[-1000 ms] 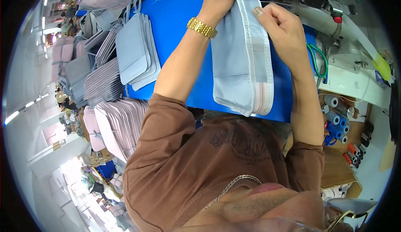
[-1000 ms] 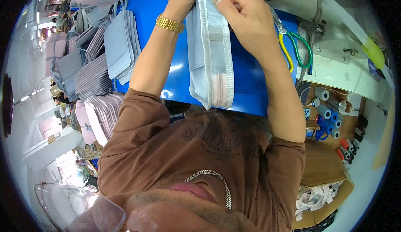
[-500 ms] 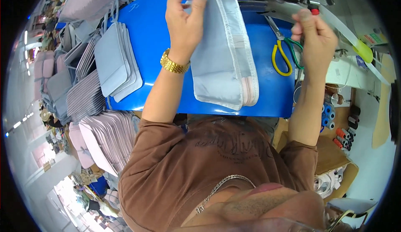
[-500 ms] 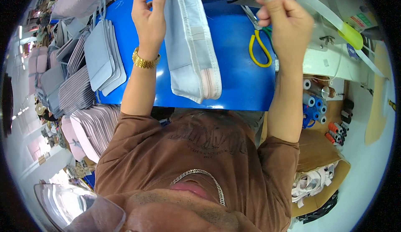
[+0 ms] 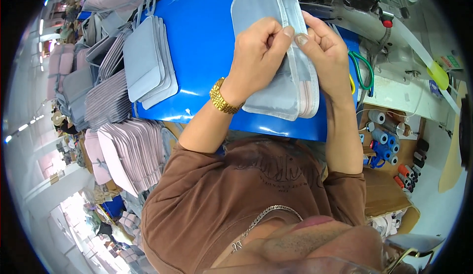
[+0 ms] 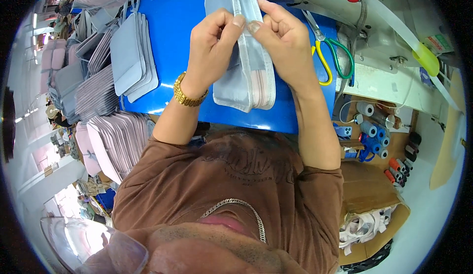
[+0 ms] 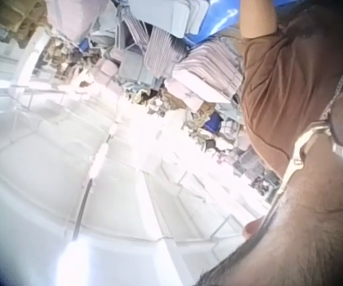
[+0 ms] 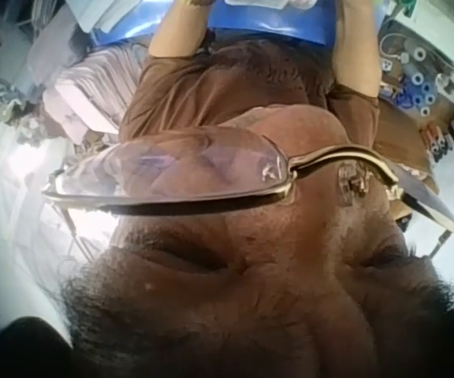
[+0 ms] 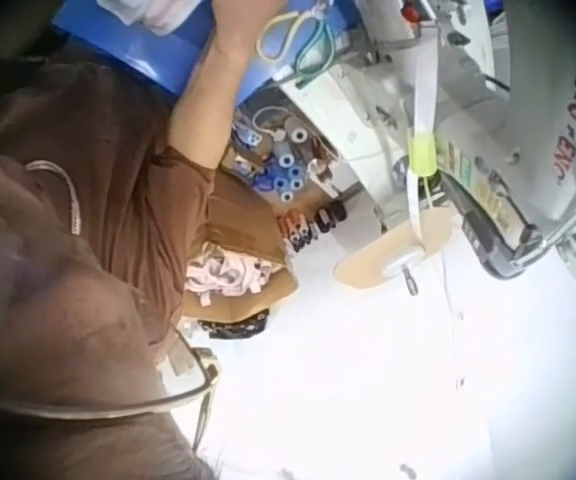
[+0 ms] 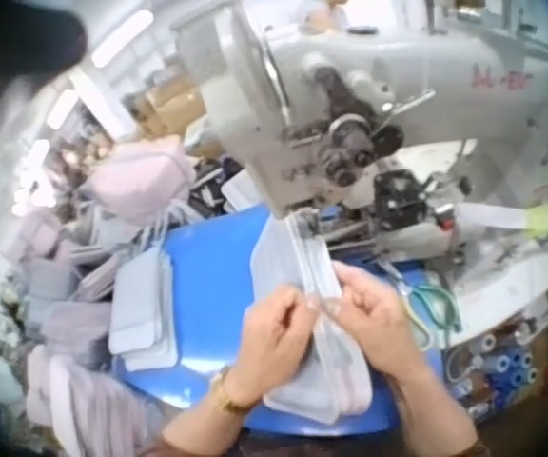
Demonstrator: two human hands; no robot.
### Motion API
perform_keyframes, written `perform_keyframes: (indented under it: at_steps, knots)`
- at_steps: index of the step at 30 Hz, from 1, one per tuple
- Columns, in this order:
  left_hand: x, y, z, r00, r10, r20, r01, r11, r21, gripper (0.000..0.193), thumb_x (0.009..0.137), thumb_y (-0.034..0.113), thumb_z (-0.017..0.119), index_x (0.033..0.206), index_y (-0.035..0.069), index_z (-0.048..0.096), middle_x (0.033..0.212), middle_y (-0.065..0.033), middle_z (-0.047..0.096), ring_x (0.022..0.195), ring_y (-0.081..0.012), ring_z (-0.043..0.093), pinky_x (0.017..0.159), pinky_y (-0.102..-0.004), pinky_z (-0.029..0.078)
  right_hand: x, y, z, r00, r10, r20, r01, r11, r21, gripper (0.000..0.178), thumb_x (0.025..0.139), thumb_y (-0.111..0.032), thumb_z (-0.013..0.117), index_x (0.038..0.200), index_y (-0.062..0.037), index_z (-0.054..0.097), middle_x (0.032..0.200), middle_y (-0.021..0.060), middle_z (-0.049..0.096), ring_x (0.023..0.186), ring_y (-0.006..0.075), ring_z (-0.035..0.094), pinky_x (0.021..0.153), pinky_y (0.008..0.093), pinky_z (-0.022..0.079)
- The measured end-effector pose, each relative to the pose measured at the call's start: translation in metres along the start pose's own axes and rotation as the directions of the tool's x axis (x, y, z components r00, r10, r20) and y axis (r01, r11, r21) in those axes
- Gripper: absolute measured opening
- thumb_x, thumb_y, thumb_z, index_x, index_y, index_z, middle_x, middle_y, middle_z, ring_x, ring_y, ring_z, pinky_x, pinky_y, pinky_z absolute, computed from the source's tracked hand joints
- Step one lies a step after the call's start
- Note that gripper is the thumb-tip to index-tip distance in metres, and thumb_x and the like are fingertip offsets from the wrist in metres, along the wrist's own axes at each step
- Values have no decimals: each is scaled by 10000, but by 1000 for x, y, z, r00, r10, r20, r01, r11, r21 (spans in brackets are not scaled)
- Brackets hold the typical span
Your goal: Attaching fabric straps to leather panels using an industrial sewing machine.
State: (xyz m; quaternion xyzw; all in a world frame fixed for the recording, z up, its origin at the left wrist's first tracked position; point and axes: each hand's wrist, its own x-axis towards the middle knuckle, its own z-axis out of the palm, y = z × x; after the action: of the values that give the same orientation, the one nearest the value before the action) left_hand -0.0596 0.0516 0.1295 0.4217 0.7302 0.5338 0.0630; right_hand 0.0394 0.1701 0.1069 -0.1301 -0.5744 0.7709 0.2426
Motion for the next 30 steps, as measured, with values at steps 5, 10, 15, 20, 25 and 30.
perform_keyframes:
  at_steps: [5, 10, 15, 20, 25, 30]
  knots:
    - [23, -14, -2, 1000, -12, 2, 12, 998, -69, 289, 919, 172, 638, 716, -15, 553, 595, -74, 507, 545, -129, 432, 497, -307, 366, 13, 0, 2, 1000, 10, 18, -12, 993, 118, 409, 934, -79, 623, 1311, 56, 541, 824, -15, 644, 711, 12, 560, 631, 172, 436]
    - [50, -26, -2, 998, 13, -53, -18, 995, -95, 395, 919, 276, 634, 671, -21, 549, 546, -77, 502, 513, -143, 439, 494, -321, 373, 18, -4, 8, 1000, 20, 1, -20, 977, 212, 379, 939, -84, 618, 1287, 53, 556, 882, 21, 681, 744, 45, 605, 664, 192, 475]
    - [72, -28, -1, 996, 1, -91, 4, 999, 54, 378, 952, 278, 547, 786, -60, 583, 641, -225, 525, 581, -256, 533, 566, -408, 405, 2, -18, -21, 995, 83, -46, -86, 995, -58, 346, 926, -114, 652, 1241, 23, 609, 745, -16, 607, 652, 55, 553, 598, 197, 439]
    - [66, -30, -3, 996, -8, 94, -2, 994, 111, 459, 881, 375, 661, 648, -11, 576, 544, -110, 540, 504, -202, 507, 513, -354, 417, -57, -98, -98, 917, -208, -340, 52, 909, -414, 308, 931, -110, 633, 1226, -22, 645, 924, 21, 672, 741, 54, 590, 653, 191, 484]
    - [56, -37, 4, 997, -78, 17, 78, 997, 13, 468, 840, 427, 672, 639, 8, 624, 575, -147, 601, 552, -287, 597, 564, -401, 471, -48, -200, -213, 681, -613, -400, 172, 665, -727, 315, 973, -116, 597, 1248, 38, 600, 1150, 136, 663, 1082, 198, 638, 911, 288, 524]
    - [53, -42, 16, 997, -70, -22, 70, 998, -2, 459, 869, 393, 672, 655, -8, 605, 551, -121, 547, 511, -198, 514, 526, -365, 430, 3, -278, -323, 453, -823, -342, 45, 405, -913, 380, 954, -221, 612, 1221, 49, 616, 1179, 142, 646, 1064, 184, 615, 933, 313, 517]
